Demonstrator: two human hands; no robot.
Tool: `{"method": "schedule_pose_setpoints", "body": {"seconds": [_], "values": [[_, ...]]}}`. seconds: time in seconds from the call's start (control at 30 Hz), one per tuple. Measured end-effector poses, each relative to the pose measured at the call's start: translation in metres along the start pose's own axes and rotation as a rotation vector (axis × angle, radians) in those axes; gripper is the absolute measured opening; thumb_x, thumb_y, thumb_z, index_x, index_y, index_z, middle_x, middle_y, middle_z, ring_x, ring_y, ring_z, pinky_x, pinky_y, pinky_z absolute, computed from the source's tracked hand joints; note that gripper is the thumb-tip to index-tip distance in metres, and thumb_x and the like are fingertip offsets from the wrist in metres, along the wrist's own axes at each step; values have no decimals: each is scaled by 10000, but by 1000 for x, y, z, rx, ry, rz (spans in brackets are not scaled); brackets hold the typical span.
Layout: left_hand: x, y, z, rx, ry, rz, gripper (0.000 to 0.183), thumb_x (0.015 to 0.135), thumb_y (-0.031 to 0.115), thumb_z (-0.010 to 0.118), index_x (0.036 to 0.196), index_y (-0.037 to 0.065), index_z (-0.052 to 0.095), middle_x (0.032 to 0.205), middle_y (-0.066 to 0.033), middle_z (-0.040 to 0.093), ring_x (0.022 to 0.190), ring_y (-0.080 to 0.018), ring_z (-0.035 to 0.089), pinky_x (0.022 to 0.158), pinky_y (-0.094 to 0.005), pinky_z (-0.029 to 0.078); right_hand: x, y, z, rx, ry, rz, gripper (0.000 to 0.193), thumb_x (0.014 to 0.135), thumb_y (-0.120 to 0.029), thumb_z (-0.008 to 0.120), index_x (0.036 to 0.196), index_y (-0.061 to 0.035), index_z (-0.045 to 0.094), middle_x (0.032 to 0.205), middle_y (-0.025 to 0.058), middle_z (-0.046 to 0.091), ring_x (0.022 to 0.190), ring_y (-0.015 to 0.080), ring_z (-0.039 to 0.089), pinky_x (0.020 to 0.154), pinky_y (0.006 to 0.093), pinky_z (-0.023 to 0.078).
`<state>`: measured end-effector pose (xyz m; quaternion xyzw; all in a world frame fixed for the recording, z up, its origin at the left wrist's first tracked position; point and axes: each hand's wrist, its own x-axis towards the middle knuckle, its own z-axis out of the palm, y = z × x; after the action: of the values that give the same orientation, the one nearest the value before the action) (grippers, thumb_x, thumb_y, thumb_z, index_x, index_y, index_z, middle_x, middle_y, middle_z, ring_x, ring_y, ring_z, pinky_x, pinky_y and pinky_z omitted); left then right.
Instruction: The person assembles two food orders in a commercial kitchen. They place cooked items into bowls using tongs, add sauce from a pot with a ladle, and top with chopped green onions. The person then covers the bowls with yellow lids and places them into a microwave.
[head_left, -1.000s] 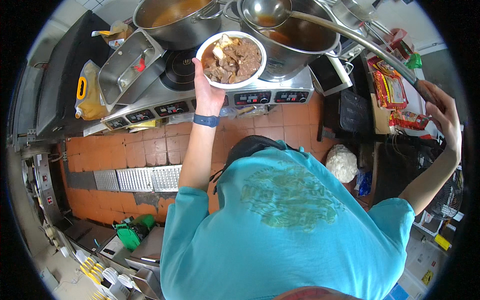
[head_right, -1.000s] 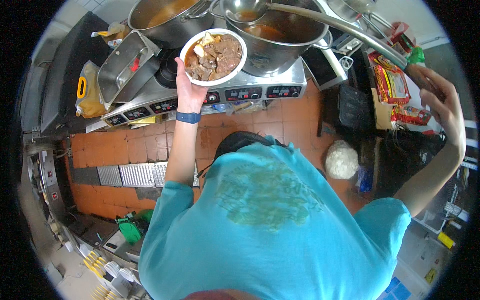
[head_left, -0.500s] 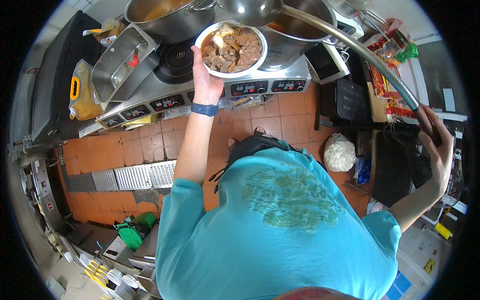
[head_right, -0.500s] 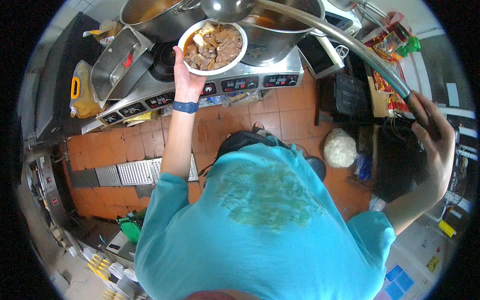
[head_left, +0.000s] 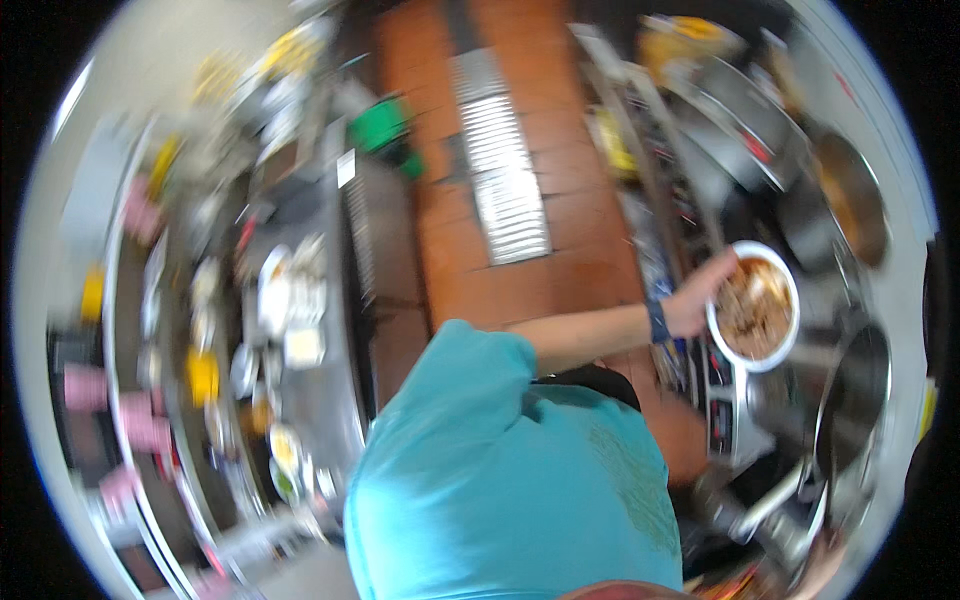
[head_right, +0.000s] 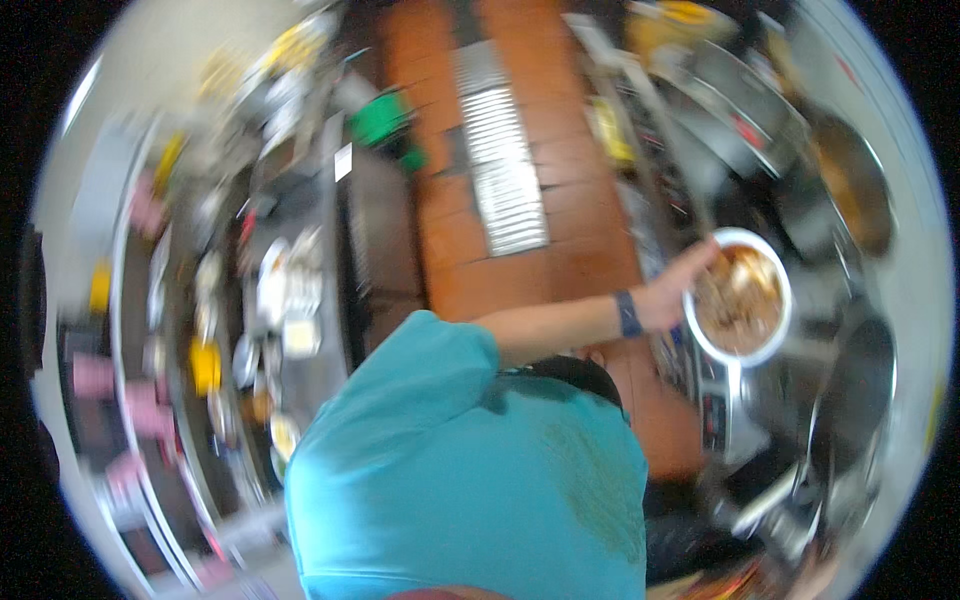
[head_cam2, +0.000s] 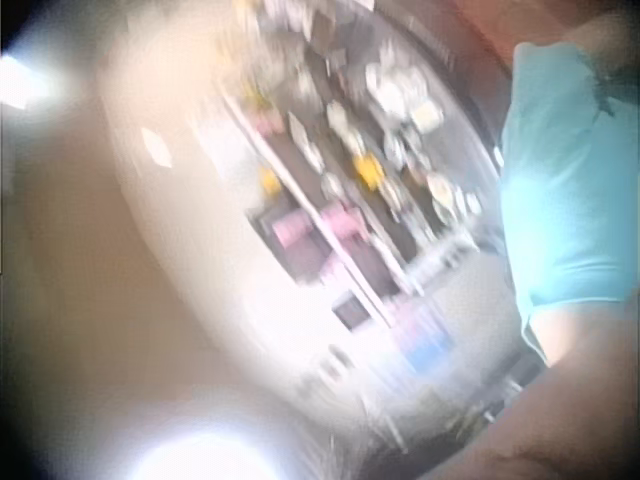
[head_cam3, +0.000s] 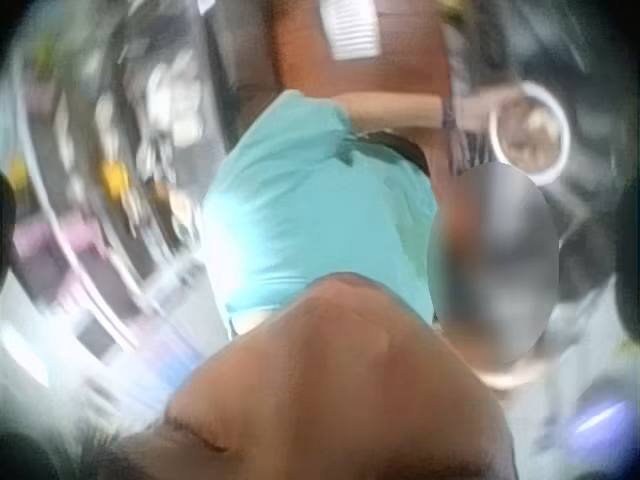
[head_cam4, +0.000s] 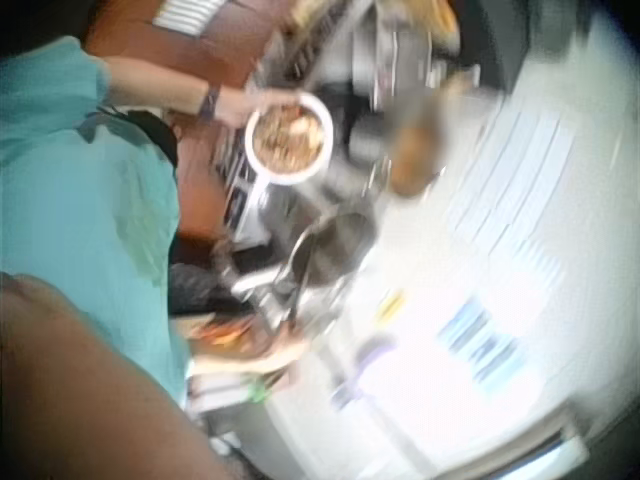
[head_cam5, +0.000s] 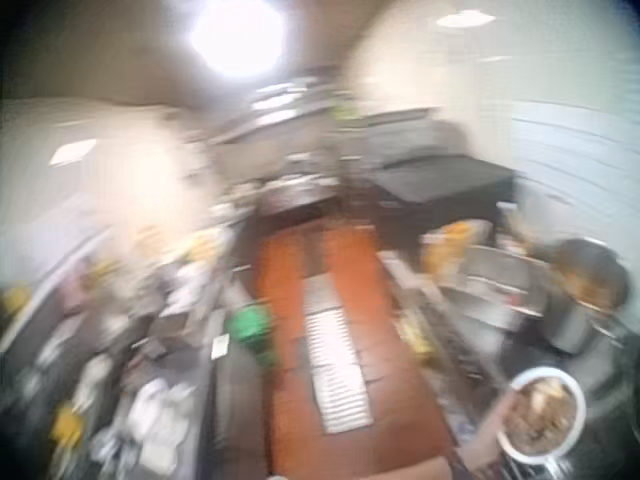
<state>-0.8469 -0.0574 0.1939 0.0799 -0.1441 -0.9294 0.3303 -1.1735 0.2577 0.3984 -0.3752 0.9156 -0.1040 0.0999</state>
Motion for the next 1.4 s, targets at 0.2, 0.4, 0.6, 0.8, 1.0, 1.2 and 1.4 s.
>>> {"method": "schedule_pose_setpoints", "body": {"seconds": [0.2, 0.4, 0.6, 0.8, 1.0, 1.2, 1.4], "values": [[-103, 11, -16, 98, 293, 359, 530, 1013, 522, 473, 1342, 109, 512, 1347, -114, 589, 1210, -247, 589, 1018, -438, 503, 130, -8, 54, -26, 19, -350, 367, 946, -109, 611, 1302, -22, 601, 1242, 167, 657, 1134, 242, 626, 1028, 361, 460], [-198, 29, -32, -26, 442, 554, 630, 983, 566, 508, 1397, 93, 472, 1397, -143, 542, 1267, -267, 550, 1075, -421, 464, 176, -15, 72, -130, 216, -420, 347, 949, -107, 596, 1286, -25, 609, 1245, 160, 651, 1127, 252, 625, 1033, 367, 457], [-307, 47, -45, -18, 615, 742, 664, 980, 586, 500, 1410, 80, 471, 1399, -127, 543, 1271, -244, 540, 1084, -390, 442, 145, -81, 92, 28, 496, -625, 329, 951, -106, 580, 1269, -28, 616, 1249, 153, 646, 1121, 262, 624, 1038, 373, 455], [-430, 62, -58, -20, 700, 874, 652, 986, 592, 482, 1403, 91, 484, 1387, -100, 550, 1267, -218, 535, 1069, -364, 444, -96, -316, 315, 785, -1083, -873, 373, 1035, -271, 547, 1295, -3, 559, 1245, 144, 615, 1134, 231, 620, 900, 383, 559], [-552, 63, -91, -37, 804, 1002, 571, 1022, 528, 453, 1452, 155, 417, 1438, -65, 498, 1295, -186, 521, 1054, -362, 465, -292, -446, 391, 858, -1462, -664, 143, 1032, -151, 536, 1073, -20, 575, 1059, 81, 650, 953, 161, 669, 803, 302, 586], [-652, 55, -116, -170, 874, 1310, 608, 1007, 542, 478, 1418, 94, 470, 1393, -89, 549, 1252, -237, 560, 1067, -385, 460, -382, -522, 446, 639, -1608, -720, 46, 948, -36, 592, 979, -8, 610, 950, 58, 638, 813, 141, 637, 686, 273, 577], [-747, 34, -157, -257, 1119, 1429, 653, 1016, 573, 425, 1449, 85, 450, 1423, -68, 533, 1298, -192, 510, 1083, -360, 423, -487, -587, 526, 387, -1673, -941, 45, 878, -47, 636, 861, -14, 613, 856, 68, 642, 731, 119, 630, 605, 251, 560]]}}
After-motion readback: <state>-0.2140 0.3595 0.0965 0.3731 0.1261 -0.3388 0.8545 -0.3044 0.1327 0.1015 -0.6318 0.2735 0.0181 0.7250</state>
